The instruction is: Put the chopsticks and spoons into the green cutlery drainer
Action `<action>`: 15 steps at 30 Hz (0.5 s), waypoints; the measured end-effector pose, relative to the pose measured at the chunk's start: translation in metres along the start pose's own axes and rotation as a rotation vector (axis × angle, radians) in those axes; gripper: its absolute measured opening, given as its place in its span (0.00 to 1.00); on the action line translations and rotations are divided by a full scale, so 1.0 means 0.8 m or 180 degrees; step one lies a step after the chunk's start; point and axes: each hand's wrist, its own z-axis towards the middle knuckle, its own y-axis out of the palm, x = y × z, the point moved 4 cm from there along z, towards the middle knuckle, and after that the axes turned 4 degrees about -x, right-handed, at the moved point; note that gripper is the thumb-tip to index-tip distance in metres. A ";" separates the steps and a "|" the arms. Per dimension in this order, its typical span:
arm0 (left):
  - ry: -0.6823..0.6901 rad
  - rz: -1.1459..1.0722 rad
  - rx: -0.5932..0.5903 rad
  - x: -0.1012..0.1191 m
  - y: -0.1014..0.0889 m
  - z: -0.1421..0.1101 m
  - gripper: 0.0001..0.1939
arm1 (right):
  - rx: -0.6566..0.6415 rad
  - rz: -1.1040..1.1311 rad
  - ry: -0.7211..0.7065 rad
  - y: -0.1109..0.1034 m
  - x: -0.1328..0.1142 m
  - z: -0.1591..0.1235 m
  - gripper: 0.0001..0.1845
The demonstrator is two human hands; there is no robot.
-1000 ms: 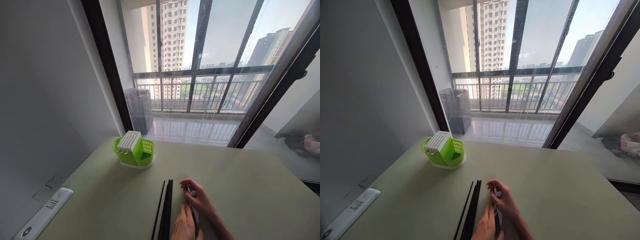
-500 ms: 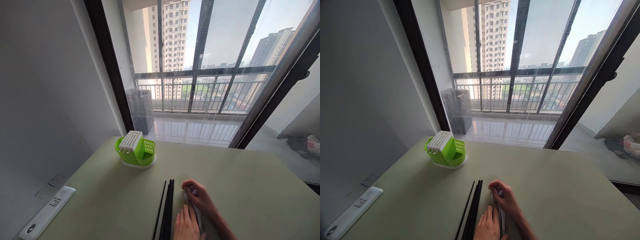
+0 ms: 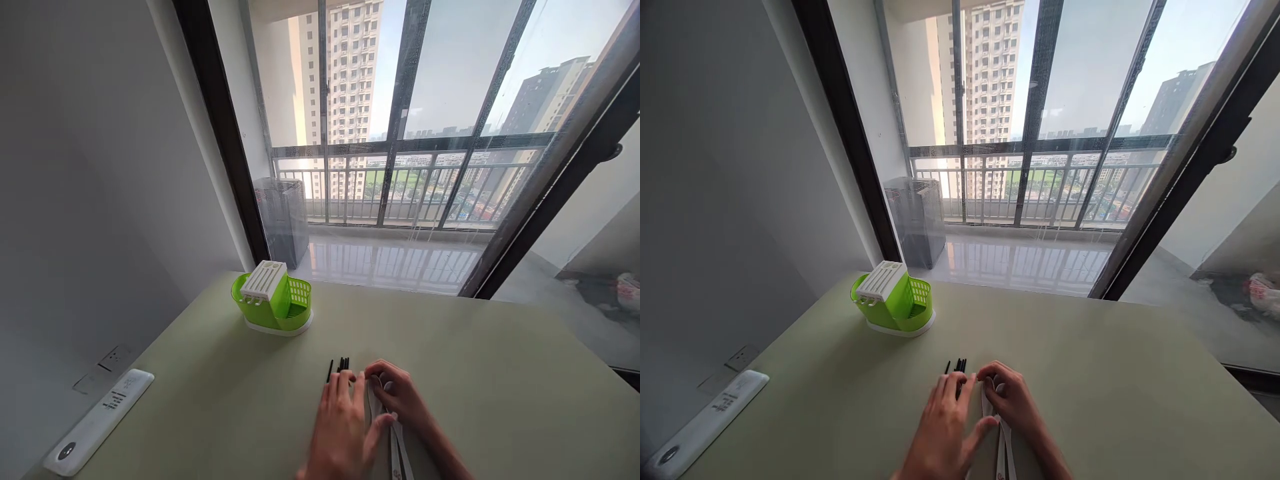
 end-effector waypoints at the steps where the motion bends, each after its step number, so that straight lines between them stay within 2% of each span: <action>1: 0.0118 -0.0012 0.0294 -0.007 -0.030 0.009 0.29 | -0.0010 0.0000 -0.0010 0.000 0.001 0.000 0.09; 4: 0.0231 0.0154 0.1398 -0.043 -0.117 0.039 0.21 | -0.0042 -0.0004 0.0029 0.002 0.002 0.001 0.09; 7: -0.0005 0.0477 0.2156 -0.094 -0.170 0.068 0.21 | -0.0042 0.0000 0.0088 0.002 0.000 0.002 0.08; 9: -0.0239 0.0687 0.2342 -0.130 -0.186 0.085 0.25 | -0.0037 -0.0003 0.0095 0.002 -0.003 0.002 0.08; 11: -0.0395 0.0852 0.2330 -0.159 -0.192 0.099 0.28 | -0.0030 0.0002 0.0093 0.002 -0.005 0.002 0.08; 13: -0.0405 0.0906 0.2268 -0.175 -0.193 0.108 0.29 | -0.0033 0.0012 0.0081 0.003 -0.006 0.003 0.08; 15: -0.0326 0.0847 0.2221 -0.178 -0.192 0.113 0.30 | -0.0046 0.0016 0.0086 0.005 -0.005 0.003 0.08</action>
